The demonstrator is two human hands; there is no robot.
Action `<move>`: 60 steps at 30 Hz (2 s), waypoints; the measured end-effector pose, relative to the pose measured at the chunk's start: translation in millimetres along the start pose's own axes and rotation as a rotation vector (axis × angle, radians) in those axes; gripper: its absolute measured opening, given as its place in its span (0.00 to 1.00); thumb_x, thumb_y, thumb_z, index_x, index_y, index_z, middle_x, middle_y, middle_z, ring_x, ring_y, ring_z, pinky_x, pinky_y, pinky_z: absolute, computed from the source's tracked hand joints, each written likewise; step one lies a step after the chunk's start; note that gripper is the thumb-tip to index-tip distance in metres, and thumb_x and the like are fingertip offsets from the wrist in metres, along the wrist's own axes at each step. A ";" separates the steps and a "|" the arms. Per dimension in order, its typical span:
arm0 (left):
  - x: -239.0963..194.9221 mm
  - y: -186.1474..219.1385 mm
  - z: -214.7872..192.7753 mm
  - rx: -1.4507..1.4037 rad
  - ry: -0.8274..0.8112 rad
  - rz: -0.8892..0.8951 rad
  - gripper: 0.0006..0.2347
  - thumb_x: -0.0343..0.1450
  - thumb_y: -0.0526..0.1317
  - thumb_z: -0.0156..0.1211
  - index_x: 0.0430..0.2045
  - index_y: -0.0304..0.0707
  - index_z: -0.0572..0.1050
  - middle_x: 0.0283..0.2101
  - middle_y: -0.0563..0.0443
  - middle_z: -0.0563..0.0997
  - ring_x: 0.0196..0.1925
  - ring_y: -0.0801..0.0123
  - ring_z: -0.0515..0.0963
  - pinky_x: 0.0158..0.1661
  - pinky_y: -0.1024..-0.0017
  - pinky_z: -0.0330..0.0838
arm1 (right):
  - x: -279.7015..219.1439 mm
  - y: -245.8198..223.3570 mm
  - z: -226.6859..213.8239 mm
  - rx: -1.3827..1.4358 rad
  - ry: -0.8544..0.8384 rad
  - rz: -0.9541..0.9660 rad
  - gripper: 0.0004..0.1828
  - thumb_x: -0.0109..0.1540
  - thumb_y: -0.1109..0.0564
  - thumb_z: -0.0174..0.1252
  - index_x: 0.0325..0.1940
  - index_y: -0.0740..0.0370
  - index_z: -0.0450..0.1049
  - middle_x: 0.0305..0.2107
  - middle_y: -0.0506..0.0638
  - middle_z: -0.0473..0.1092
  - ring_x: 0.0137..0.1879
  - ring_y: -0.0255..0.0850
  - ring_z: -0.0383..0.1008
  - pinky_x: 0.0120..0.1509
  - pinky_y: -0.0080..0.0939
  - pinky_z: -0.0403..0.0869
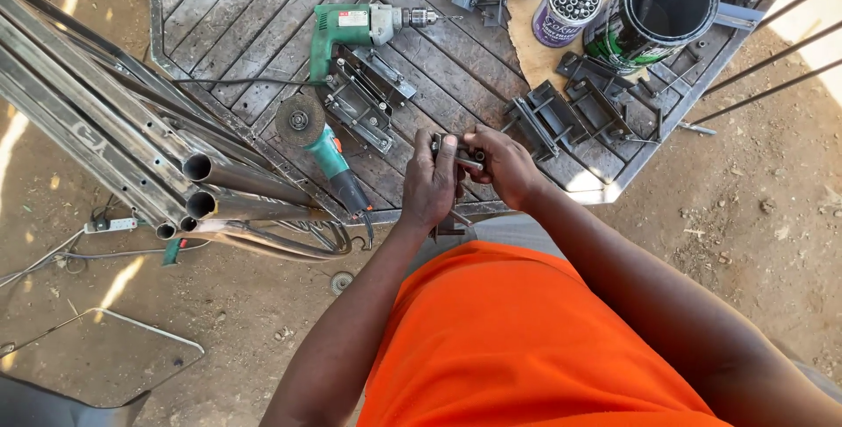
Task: A worker is inspecting and sorting small metal brackets on a wooden workbench in a fabrication area.
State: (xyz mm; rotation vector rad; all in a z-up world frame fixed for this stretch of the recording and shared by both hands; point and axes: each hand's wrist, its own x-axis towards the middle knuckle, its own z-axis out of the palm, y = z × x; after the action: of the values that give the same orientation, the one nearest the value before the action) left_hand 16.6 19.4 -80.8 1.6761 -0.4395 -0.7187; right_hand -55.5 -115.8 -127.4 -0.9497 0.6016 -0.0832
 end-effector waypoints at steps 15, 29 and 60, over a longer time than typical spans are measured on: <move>14.1 1.8 -5.3 -0.289 0.029 -0.121 0.13 0.80 0.50 0.44 0.45 0.41 0.67 0.24 0.39 0.81 0.20 0.57 0.83 0.22 0.62 0.82 | -22.2 -50.8 27.5 0.050 0.063 0.123 0.15 0.70 0.46 0.52 0.40 0.60 0.72 0.26 0.51 0.65 0.29 0.38 0.67 0.26 0.28 0.60; -2.3 -72.7 -23.4 -0.883 0.684 -0.640 0.16 0.70 0.55 0.64 0.43 0.47 0.75 0.41 0.38 0.82 0.38 0.49 0.84 0.49 0.46 0.77 | 17.5 26.8 -121.2 0.005 0.467 0.373 0.14 0.67 0.62 0.52 0.51 0.80 0.71 0.40 0.64 0.68 0.48 0.53 0.78 0.54 0.48 0.81; -96.6 -33.1 17.2 -0.986 0.988 -0.857 0.16 0.77 0.57 0.52 0.35 0.44 0.72 0.29 0.45 0.78 0.27 0.54 0.77 0.31 0.58 0.71 | 181.3 -92.0 -187.7 -1.470 0.542 -0.678 0.38 0.74 0.39 0.40 0.81 0.63 0.44 0.78 0.60 0.46 0.84 0.52 0.39 0.85 0.56 0.36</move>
State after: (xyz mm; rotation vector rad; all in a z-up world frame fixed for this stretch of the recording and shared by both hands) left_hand -69.2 75.9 -93.3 0.9863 1.2156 -0.4540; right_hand 16.1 -367.5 -217.4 -2.5961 0.7908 -0.5682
